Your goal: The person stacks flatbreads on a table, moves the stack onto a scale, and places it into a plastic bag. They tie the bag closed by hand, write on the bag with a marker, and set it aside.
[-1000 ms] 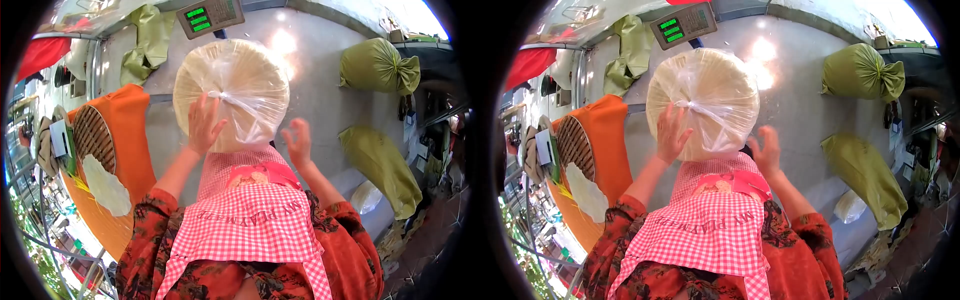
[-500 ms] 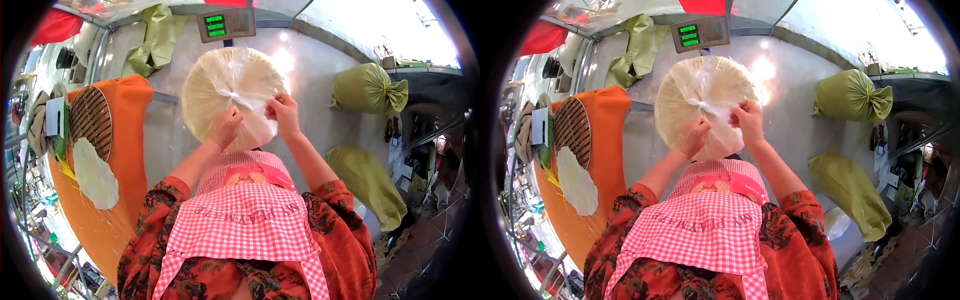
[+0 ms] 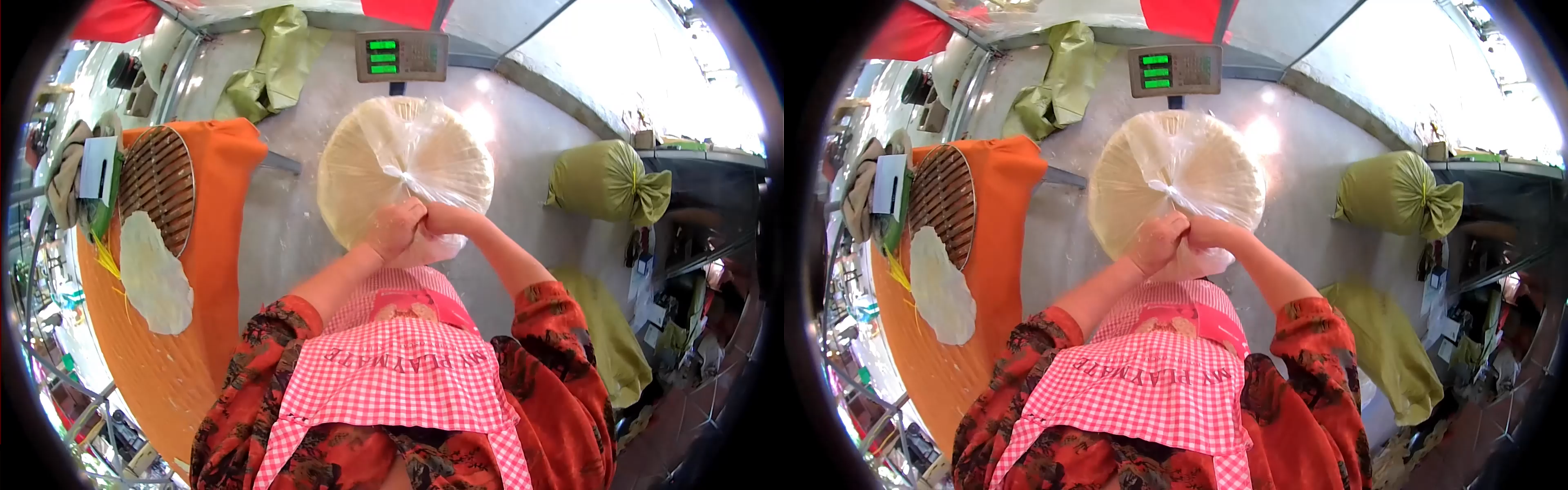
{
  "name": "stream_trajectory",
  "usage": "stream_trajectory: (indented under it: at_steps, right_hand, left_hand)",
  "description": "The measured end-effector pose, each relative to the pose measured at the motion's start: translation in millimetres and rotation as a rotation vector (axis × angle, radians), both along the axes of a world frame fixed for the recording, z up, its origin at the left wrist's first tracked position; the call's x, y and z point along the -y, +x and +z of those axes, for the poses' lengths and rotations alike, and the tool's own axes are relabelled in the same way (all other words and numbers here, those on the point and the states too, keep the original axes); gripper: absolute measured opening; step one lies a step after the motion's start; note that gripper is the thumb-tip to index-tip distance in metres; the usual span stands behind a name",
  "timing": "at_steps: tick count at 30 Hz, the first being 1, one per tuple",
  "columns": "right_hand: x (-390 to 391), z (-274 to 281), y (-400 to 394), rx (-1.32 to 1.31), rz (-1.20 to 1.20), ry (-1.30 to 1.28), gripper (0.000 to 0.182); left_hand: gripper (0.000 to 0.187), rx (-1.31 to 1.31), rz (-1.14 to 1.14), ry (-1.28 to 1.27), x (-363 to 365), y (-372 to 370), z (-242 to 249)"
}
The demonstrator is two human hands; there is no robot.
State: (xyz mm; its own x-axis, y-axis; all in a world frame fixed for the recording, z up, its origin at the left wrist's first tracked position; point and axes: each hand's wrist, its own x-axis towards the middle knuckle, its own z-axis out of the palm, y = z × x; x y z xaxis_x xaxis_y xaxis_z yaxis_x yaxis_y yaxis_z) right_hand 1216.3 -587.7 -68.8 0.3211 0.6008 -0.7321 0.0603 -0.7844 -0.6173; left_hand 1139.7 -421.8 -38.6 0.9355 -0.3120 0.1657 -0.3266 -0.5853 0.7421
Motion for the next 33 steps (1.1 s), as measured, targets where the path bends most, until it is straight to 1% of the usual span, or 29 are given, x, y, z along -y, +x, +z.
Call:
stream_trajectory:
  at_steps: [1,2,4,5,6,9,10,12,13,15,16,17,19,20,21,22,23,24,25,27,28,31,32,33]
  right_hand:
    - [0.5,-1.3,-2.9,0.031,0.049,-0.018,0.018]
    - [-4.5,35.6,-4.9,0.056,-0.077,-0.015,0.017]
    - [-1.6,34.6,-18.4,0.179,-0.184,0.060,0.017]
    - [0.1,30.9,-20.4,0.236,-0.239,0.095,0.017]
    - [1.7,27.1,-18.4,0.126,-0.254,0.105,0.021]
    - [7.1,26.1,-6.5,-0.405,-0.430,0.181,0.029]
    - [6.5,28.3,-4.0,-0.296,-0.320,0.145,0.030]
    - [-1.9,47.1,4.2,-0.074,-0.098,0.073,0.034]
    - [-4.0,44.7,-10.5,0.291,-0.045,0.133,0.027]
    - [-16.6,80.2,-13.7,0.679,0.192,-0.033,0.021]
    - [-21.8,94.8,-5.4,0.724,0.103,0.087,0.020]
    - [-28.3,107.1,8.5,0.768,0.013,0.210,0.021]
    - [-44.6,125.7,38.7,1.029,-0.218,0.484,0.026]
    - [-51.1,125.6,56.1,1.141,-0.225,0.466,0.030]
    - [-57.6,123.9,73.7,1.251,-0.228,0.449,0.033]
    - [-58.3,105.1,86.9,1.293,-0.218,0.419,0.023]
    - [-54.7,84.9,92.0,1.132,-0.137,0.261,0.019]
    - [-49.8,64.4,95.0,0.966,-0.058,0.105,0.015]
    - [-49.2,50.3,97.8,0.799,0.020,-0.049,0.013]
    - [-47.5,43.6,72.2,0.828,-0.018,0.043,0.015]
    - [-47.4,43.1,61.6,0.911,-0.119,0.073,0.011]
    - [-56.0,72.6,63.0,1.145,-0.450,0.234,0.009]
    - [-56.1,70.0,69.0,1.162,-0.429,0.244,0.010]
    - [-54.7,66.5,75.6,1.097,-0.319,0.133,0.010]
  left_hand:
    - [0.009,0.001,0.002,-0.005,0.5,-1.3,-0.3]
    - [0.008,-0.012,0.017,-0.042,0.6,-3.5,-3.1]
    - [0.007,-0.032,0.047,-0.118,0.7,-0.9,-9.5]
    - [0.006,-0.032,0.047,-0.108,0.5,-0.4,-9.2]
    - [0.005,-0.034,0.046,-0.099,0.2,-1.8,-9.5]
    - [0.004,-0.010,0.061,-0.091,0.0,-2.0,-16.3]
    - [0.003,0.005,0.070,-0.092,0.4,-1.2,-20.0]
    - [0.006,-0.075,0.103,-0.115,1.6,2.4,-28.1]
    - [0.007,-0.119,0.121,-0.128,2.8,2.6,-31.9]
    - [0.013,-0.111,0.132,-0.316,3.5,4.7,-31.8]
    - [0.015,-0.104,0.137,-0.410,3.2,6.1,-30.6]
    - [0.017,-0.122,0.298,-0.391,0.8,9.3,-22.7]
    - [0.021,-0.160,0.608,-0.342,-6.7,14.9,-3.3]
    - [0.027,-0.175,0.760,-0.301,-10.9,26.6,-8.8]
    - [0.028,-0.234,0.748,-0.213,-15.8,37.0,-9.0]
    - [0.029,-0.284,0.738,-0.125,-22.9,49.3,-7.6]
    - [0.030,-0.335,0.727,-0.038,-29.3,59.6,-6.8]
    - [0.026,-0.390,0.659,0.040,-33.6,66.6,-9.0]
    - [0.024,-0.456,0.674,0.043,-37.5,72.3,-14.2]
    - [0.020,-0.592,0.705,0.040,-41.4,82.1,-22.2]
    - [0.019,-0.529,0.690,-0.010,-40.3,80.5,-23.6]
    - [0.015,-0.338,0.684,-0.129,-34.6,71.9,-19.9]
    - [0.015,-0.271,0.699,-0.146,-32.4,70.3,-20.0]
    - [0.014,-0.201,0.707,-0.161,-31.6,68.8,-19.3]
